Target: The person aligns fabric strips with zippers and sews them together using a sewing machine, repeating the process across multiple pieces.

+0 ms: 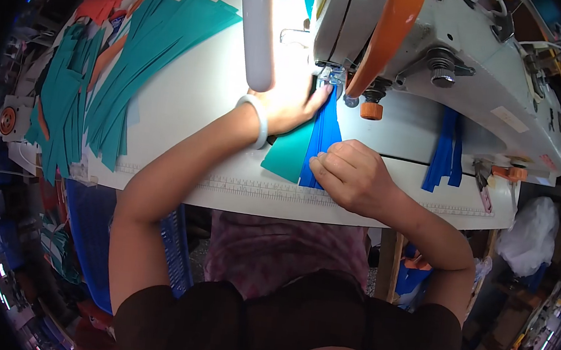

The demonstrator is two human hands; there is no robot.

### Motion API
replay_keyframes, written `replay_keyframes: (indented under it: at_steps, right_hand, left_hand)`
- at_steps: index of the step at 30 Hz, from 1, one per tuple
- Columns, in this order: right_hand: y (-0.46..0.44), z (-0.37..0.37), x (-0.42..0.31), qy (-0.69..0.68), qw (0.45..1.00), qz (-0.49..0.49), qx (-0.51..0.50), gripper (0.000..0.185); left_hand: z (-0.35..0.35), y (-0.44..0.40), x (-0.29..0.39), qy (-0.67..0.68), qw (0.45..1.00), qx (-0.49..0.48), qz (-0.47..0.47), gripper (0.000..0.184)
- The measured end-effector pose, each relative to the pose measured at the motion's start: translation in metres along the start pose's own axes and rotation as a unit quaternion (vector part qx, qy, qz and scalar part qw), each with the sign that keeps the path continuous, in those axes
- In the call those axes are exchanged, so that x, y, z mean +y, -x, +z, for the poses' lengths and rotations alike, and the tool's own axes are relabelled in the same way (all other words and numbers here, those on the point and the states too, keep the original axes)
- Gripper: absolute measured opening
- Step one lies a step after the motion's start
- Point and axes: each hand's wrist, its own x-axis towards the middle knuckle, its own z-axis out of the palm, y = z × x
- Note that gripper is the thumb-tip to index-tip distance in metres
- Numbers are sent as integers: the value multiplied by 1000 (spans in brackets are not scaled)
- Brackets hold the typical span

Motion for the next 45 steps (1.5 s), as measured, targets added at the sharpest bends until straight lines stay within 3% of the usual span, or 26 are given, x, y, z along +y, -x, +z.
replay_keyframes:
  at_steps: [4, 8, 9, 11, 13, 14, 15, 18, 23, 28, 31, 33, 34, 36, 38, 39, 43, 45]
  right_hand:
    - [-1, 0, -3, 14, 1000, -9, 4, 16]
    - [-1, -6, -3, 26, 999, -2, -23, 11]
    - [-1, -8, -2, 29, 999, 1, -23, 11]
    - [-2, -13, 2, -79, 992, 93, 6, 11]
    - [-4, -16, 5, -190, 963, 185, 39, 11]
    - [-6, -18, 8, -188, 963, 187, 43, 11]
    - [-9, -22, 11, -238, 937, 255, 21, 11]
    - [-15, -30, 17, -374, 817, 437, -48, 15]
    - [-15, -24, 17, -422, 789, 444, 53, 15]
    - [-24, -37, 9, -365, 811, 454, 41, 17]
    - [-24, -40, 4, -351, 822, 447, 37, 15]
    - [-25, -45, 2, -334, 835, 436, 37, 14]
    - [-22, -44, 0, -309, 864, 395, 49, 14]
    - [-15, -38, -2, -277, 895, 344, 66, 14]
    - [-8, -30, -6, -183, 968, 164, 50, 14]
    - [-6, -26, -6, -186, 968, 164, 50, 14]
    - [7, -5, -21, 14, 1000, 15, -17, 14]
    - [7, 1, -22, 7, 1000, 12, 2, 11]
  left_hand:
    - [12, -12, -4, -40, 999, -15, 13, 47]
    - [6, -20, 0, -35, 997, -47, -50, 47]
    - [-4, -17, 5, 19, 995, -71, -73, 46]
    - [-27, 0, 13, 71, 989, -96, -89, 45]
    - [-44, 26, 22, 123, 983, 116, 67, 29]
    - [-47, 32, 25, 123, 983, 115, 72, 29]
    - [-48, 38, 27, 212, 974, 70, 45, 25]
    - [-50, 51, 30, 462, 884, -65, -42, 16]
    - [-52, 51, 35, 438, 892, -71, -89, 4]
    - [-51, 53, 40, 440, 891, -47, -98, 8]
    - [-52, 57, 42, 425, 900, -53, -84, 8]
    - [-66, 64, 58, 234, 966, 95, 55, 23]
    - [-68, 67, 58, 230, 966, 103, 59, 23]
    - [-68, 78, 49, 162, 977, 94, 104, 29]
    - [-68, 90, 41, 99, 983, 69, 140, 36]
    - [-68, 90, 39, 98, 983, 67, 138, 36]
    - [-66, 88, 32, 157, 977, 27, 140, 32]
    - [-62, 90, 31, 151, 978, 13, 144, 32]
